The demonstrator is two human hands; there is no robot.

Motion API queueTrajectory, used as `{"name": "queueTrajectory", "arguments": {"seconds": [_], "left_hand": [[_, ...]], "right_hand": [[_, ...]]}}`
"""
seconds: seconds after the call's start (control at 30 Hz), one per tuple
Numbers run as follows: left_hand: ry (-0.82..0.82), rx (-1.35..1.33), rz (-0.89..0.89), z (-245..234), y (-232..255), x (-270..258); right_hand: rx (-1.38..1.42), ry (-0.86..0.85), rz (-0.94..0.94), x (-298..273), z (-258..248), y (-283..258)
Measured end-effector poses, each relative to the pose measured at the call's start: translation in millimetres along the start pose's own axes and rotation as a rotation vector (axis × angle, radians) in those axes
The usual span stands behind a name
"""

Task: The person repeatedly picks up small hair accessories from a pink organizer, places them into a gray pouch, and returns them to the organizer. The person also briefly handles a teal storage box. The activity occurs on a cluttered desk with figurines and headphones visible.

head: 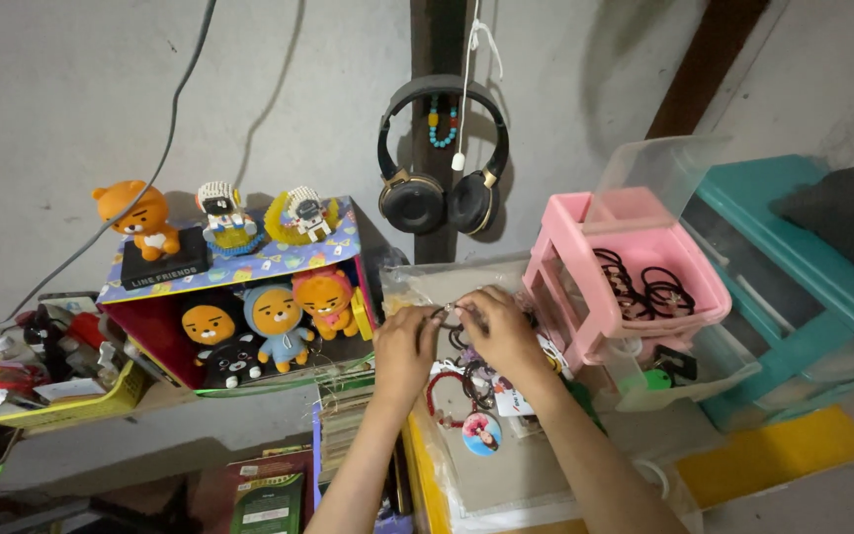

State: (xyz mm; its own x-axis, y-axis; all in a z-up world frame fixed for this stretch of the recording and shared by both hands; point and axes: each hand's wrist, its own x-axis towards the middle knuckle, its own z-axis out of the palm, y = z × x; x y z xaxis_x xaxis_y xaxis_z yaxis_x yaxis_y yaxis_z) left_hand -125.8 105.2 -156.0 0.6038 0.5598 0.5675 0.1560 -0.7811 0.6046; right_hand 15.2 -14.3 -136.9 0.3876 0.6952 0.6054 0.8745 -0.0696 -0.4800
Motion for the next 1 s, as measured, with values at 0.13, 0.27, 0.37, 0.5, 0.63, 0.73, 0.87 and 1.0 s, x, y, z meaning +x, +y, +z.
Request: {"name": "queueTrajectory", "arguments": {"seconds": [0.13, 0.27, 0.37, 0.5, 0.63, 0.73, 0.87, 1.0], "left_hand": [[0.033, -0.03, 0.005, -0.3, 2.1, 0.3], [0.055, -0.082, -0.023, -4.6, 7.3, 0.6], [0.028, -0.15, -0.002, -21.0, 23.9, 1.8], [0.037, -0.214, 0.037, -20.7, 22.2, 1.2], [0.106, -0.238, 0.09, -17.3, 15.0, 3.0], [0.155, -0.239, 0.115, -12.8, 8.2, 0.5], [0.166, -0.35, 0.075, -14.7, 9.2, -6.6], [0.188, -0.404, 0.032, -9.3, 6.3, -11.6]], "right_hand": [[0.0, 0.046, -0.012, 0.0, -1.3, -2.7], [0.033, 0.07, -0.059, 0.4, -1.8, -4.5], [0.089, 0.064, -0.09, 2.4, -11.3, -16.9], [0.131, 0.063, -0.157, 1.5, -6.7, -13.6], [0.149, 0.076, -0.197, 4.5, -5.5, -13.3], [0.159, 0.07, -0.219, 3.5, -6.4, -15.9], [0.157, 0.108, -0.287, 3.6, -13.1, -26.8], [0.118, 0.136, -0.276, 1.8, -15.6, -28.0]]}}
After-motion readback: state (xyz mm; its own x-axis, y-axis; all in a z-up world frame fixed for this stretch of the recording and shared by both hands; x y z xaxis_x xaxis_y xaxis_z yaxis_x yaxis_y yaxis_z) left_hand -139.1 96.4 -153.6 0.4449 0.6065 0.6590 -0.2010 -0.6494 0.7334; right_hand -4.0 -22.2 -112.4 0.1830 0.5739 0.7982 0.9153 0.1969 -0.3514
